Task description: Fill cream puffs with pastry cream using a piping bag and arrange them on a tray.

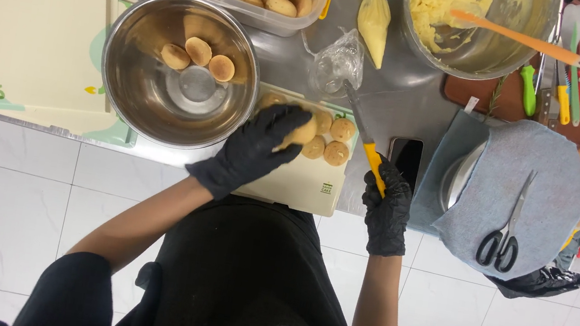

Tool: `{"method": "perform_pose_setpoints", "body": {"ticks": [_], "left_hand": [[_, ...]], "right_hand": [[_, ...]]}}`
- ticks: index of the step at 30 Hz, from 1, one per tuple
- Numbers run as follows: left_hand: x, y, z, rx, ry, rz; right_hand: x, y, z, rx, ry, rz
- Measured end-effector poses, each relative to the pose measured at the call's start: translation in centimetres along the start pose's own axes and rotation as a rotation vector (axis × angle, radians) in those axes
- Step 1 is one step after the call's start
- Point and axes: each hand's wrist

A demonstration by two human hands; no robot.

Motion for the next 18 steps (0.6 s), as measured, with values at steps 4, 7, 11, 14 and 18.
{"method": "perform_pose_setpoints", "body": {"ticks": [4,7,11,14,18], "left_hand": [[0.8,-1.3,7.9,0.105,-0.222,-0.367],[2.8,-5.1,11.9,0.108,-0.270,-0.422],[4.7,-7.0,13.5,0.093,-0.318,-0.499],[5.1,-7.2,13.3,0.107,-0.251,-0.521],[5.2,-6.9,13.2,0.039,-0.261,-0.459]], "right_hand": [[-0.2,0.7,-0.6,-0.004,-0.006,0.034],[0.5,0.5,-0.7,0.013,-0.010,0.043],[0.9,-0.1,-0.8,0.018,-0.027,0.038],[0.8,-0.2,-0.9,-0.002,-0.046,0.040],[0.6,-0.2,-1.0,0.008,-0.035,0.028]]}}
Point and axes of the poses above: each hand's wrist, its own z-axis away from the middle knuckle, its own x-axis out of the palm, y = z × x, and after that the axes turned 7 degrees about x, right-handed
